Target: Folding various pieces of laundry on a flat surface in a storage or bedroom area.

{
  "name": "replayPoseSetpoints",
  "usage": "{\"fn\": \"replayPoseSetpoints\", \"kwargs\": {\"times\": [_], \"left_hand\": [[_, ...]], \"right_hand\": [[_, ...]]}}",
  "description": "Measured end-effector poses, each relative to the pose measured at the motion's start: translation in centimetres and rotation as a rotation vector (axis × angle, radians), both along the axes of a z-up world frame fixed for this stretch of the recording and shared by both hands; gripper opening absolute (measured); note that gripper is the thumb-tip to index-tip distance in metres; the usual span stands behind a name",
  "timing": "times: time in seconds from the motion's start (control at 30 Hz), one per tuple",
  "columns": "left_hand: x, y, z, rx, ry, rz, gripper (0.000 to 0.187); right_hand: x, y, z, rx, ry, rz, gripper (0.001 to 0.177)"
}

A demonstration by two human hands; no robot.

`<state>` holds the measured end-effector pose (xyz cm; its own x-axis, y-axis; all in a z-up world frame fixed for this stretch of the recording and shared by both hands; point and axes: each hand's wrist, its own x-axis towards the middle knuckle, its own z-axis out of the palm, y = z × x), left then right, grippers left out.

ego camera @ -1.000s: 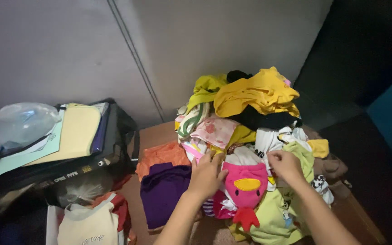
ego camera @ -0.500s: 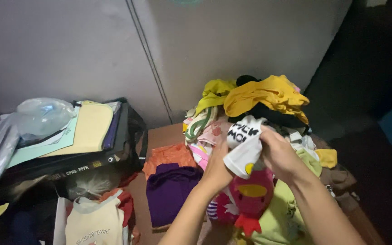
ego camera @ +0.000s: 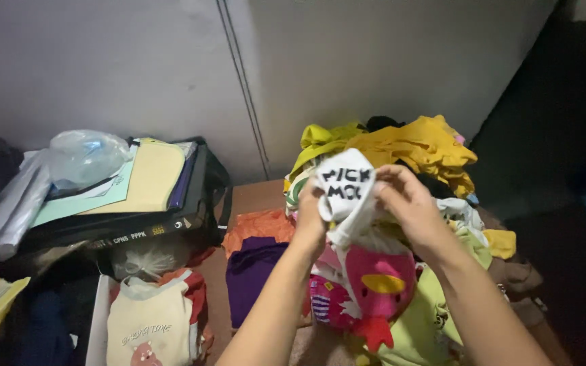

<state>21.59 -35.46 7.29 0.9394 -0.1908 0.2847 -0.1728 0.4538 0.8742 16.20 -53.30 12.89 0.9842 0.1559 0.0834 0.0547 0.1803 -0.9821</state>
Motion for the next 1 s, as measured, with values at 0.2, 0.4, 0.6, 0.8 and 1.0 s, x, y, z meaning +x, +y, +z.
{"fn": "replayPoseSetpoints", "kwargs": {"times": [0.2, 0.4, 0.6, 0.8, 1.0], "left_hand": [[0.6, 6.7, 3.5, -0.234, 0.285, 0.133, 0.032], [0.7, 15.1, 5.8, -0.326, 0.284, 0.233, 0.033], [-2.4, 18.9, 6.9, 0.085, 0.098, 0.432, 0.023], [-4.2, 22.0, 9.3, 0.356, 0.077, 0.604, 0.026], [-5.6, 25.3, 10.1, -0.103, 0.115, 0.697, 0.024]], "right_hand": [[-0.2, 0.6, -4.5, -0.631, -0.237, -0.019, 0.067], [0.5, 2.1, -2.9, -0.702, -0.173, 0.079, 0.032], [1.7, 3.7, -1.4, -0.415, -0.151, 0.118, 0.044], [1.8, 5.7, 1.8, -0.13, 0.007, 0.064, 0.044], [-1.3, 8.6, 8.4, -0.484, 0.222, 0.087, 0.034]]}}
